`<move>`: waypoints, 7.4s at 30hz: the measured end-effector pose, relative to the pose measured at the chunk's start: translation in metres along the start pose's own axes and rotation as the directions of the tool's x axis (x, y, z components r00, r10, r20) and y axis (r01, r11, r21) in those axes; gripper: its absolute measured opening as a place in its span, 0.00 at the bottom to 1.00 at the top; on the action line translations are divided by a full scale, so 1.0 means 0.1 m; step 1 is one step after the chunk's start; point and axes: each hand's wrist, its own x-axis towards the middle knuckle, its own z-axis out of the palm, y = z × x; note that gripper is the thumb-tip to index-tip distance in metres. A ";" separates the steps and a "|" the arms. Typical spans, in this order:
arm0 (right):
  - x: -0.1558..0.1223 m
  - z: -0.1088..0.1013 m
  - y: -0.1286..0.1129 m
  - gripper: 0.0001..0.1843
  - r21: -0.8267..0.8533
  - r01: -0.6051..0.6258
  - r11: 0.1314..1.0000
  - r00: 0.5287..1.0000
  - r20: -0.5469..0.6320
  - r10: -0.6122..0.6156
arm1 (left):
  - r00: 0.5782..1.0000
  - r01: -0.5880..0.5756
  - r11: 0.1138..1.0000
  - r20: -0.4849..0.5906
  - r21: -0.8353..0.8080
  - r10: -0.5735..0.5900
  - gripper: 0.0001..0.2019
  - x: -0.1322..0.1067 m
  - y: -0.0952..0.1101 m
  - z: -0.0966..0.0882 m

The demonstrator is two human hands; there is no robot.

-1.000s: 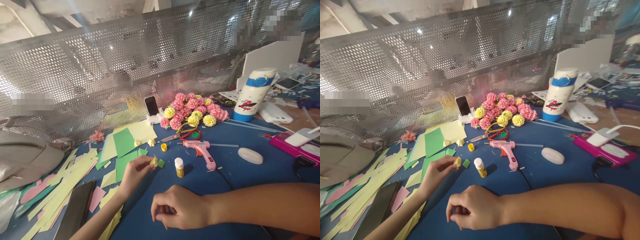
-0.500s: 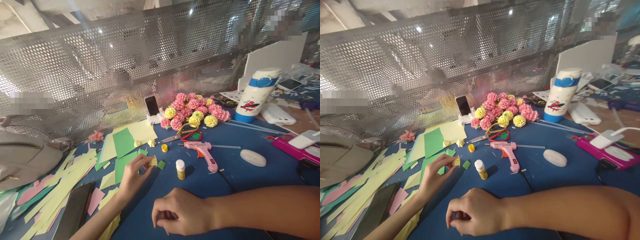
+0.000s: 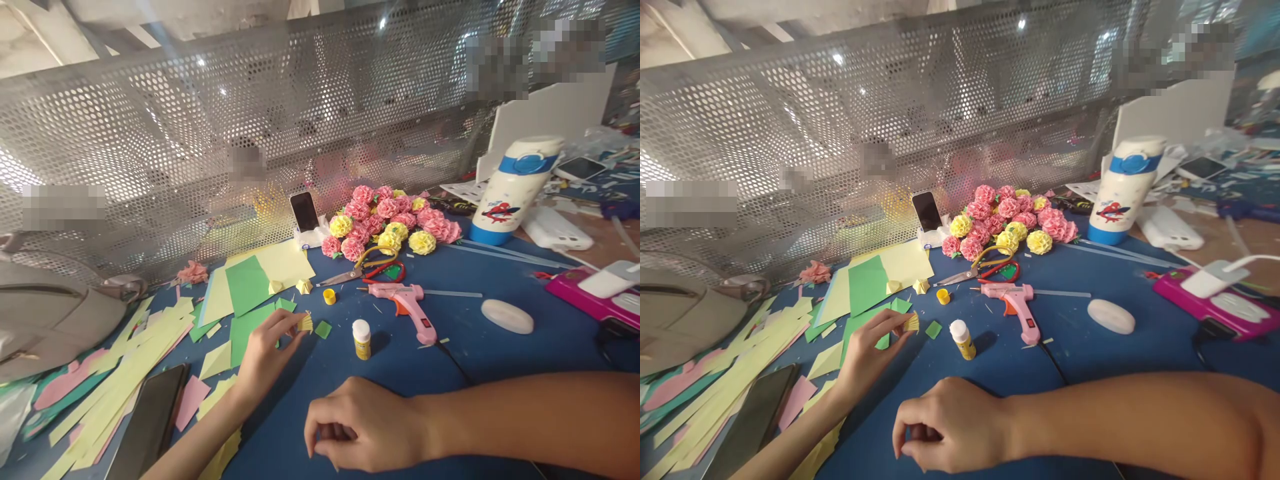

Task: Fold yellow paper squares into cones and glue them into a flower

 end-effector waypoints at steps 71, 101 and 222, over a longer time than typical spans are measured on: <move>-0.32 -0.30 0.04 0.15 -0.694 0.368 0.619 0.921 0.180 -0.346 | 0.871 -0.416 0.909 0.301 0.035 0.387 0.17 -0.98 0.53 -0.19; -0.36 -0.26 0.01 0.19 -0.683 0.290 0.671 0.956 0.172 -0.238 | 0.807 -0.549 0.822 0.352 0.152 0.474 0.16 -1.02 0.48 -0.17; -0.37 -0.21 0.01 0.26 -0.733 0.272 0.624 0.959 0.154 -0.237 | 0.920 -0.337 0.920 0.276 0.200 0.277 0.18 -0.94 0.65 -0.18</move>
